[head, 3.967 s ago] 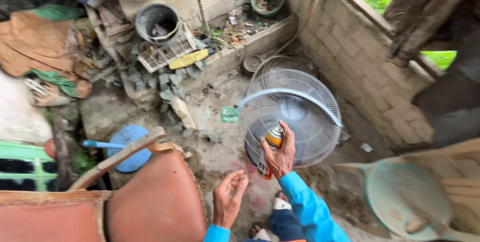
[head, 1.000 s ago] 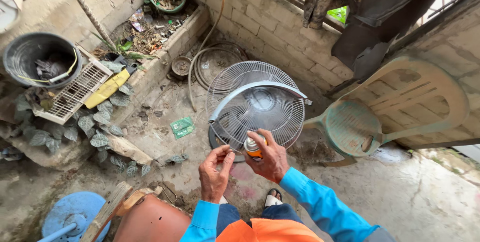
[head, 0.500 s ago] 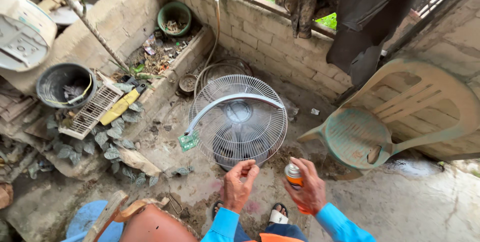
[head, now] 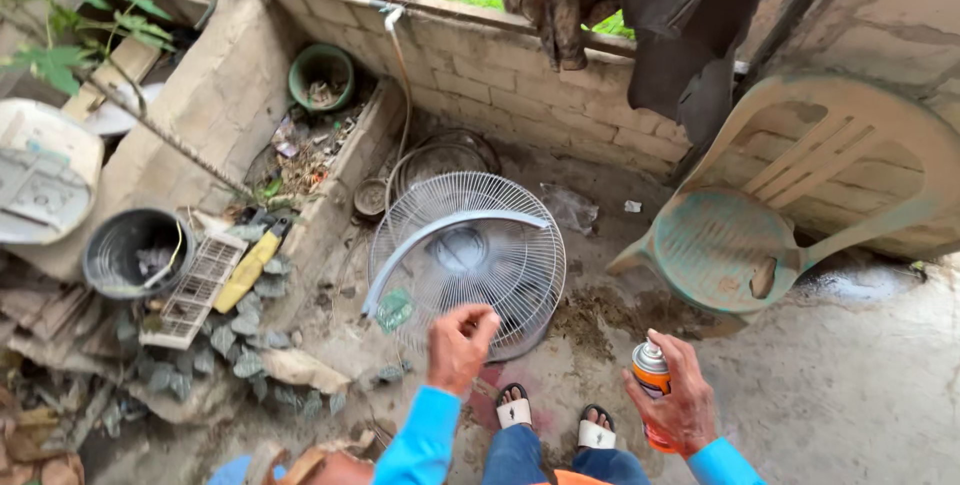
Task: The person holds a spray can and sprays the blade guard and body of an electric fan lying on the ground, rotating the fan and touching its guard between sprays to reach different sides.
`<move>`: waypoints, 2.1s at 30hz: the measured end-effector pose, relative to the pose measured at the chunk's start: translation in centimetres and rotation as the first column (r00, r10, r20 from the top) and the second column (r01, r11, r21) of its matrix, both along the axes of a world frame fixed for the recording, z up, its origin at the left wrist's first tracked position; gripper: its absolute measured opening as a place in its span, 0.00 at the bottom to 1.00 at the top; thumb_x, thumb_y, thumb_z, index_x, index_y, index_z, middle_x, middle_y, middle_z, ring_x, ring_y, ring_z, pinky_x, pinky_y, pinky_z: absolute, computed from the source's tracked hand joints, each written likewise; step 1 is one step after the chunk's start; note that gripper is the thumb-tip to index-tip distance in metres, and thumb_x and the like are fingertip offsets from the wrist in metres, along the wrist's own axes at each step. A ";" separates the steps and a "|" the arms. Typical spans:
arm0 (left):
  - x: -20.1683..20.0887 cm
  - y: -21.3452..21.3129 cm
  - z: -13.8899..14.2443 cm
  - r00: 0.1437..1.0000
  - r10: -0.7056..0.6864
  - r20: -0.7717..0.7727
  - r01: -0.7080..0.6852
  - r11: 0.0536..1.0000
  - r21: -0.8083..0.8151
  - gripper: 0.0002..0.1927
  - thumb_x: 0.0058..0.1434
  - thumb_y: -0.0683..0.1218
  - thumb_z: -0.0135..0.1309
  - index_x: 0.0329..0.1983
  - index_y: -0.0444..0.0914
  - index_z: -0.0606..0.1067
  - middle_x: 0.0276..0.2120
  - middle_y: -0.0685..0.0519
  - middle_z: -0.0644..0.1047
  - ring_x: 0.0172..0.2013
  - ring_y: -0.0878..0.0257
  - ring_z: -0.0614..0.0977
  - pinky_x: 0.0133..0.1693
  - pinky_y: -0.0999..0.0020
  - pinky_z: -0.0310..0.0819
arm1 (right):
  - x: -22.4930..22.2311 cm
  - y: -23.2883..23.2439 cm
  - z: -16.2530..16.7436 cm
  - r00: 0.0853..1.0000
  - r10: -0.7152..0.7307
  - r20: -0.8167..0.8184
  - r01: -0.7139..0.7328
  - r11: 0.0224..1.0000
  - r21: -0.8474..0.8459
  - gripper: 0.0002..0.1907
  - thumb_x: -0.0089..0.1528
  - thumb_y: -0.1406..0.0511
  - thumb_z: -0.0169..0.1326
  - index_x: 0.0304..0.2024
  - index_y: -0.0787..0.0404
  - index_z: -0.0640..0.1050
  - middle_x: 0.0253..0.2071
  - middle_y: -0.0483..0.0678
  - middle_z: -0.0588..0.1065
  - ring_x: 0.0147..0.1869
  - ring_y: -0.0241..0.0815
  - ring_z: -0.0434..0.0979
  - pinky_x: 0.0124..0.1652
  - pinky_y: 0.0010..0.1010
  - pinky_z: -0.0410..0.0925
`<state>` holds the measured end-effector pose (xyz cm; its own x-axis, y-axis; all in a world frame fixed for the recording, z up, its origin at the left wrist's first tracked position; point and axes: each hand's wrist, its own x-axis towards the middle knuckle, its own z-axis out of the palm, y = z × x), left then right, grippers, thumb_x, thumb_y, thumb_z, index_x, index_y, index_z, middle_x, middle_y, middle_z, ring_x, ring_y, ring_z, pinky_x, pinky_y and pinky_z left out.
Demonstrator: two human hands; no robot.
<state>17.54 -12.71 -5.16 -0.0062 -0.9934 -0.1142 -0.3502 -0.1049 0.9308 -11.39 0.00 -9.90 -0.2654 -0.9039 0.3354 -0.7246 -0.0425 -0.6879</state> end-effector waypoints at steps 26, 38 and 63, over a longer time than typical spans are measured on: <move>-6.3 -28.6 -0.4 0.350 -0.484 0.802 0.058 0.866 0.497 0.30 0.48 0.58 0.59 0.52 0.39 0.82 0.57 0.44 0.79 0.59 0.50 0.78 0.61 0.55 0.67 | 1.0 4.5 -4.5 0.907 -0.407 0.104 0.395 0.911 0.121 0.42 0.44 0.65 0.70 0.61 0.56 0.69 0.52 0.58 0.74 0.53 0.53 0.80 0.49 0.40 0.75; -7.3 -28.5 -1.0 0.310 -0.571 0.761 -0.015 0.797 0.604 0.21 0.51 0.53 0.57 0.45 0.39 0.83 0.50 0.47 0.82 0.53 0.52 0.83 0.55 0.57 0.74 | 0.6 4.1 -4.2 0.904 -0.417 0.089 0.390 0.893 0.226 0.40 0.46 0.64 0.70 0.60 0.56 0.69 0.54 0.59 0.72 0.53 0.53 0.80 0.47 0.40 0.76; 6.7 -28.2 11.7 0.448 -0.321 0.834 -0.007 0.932 0.363 0.24 0.44 0.53 0.63 0.39 0.32 0.85 0.44 0.37 0.82 0.47 0.44 0.84 0.52 0.57 0.77 | -0.3 2.2 -3.6 0.956 -0.235 0.174 0.203 0.962 0.182 0.41 0.48 0.65 0.69 0.63 0.55 0.68 0.55 0.58 0.73 0.54 0.52 0.80 0.46 0.38 0.76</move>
<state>24.29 -40.94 6.58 0.1067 -0.9045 -0.4128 -0.9882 -0.1422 0.0561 -11.66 2.16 -13.46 -0.5079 -0.8539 0.1136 -0.5567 0.2248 -0.7997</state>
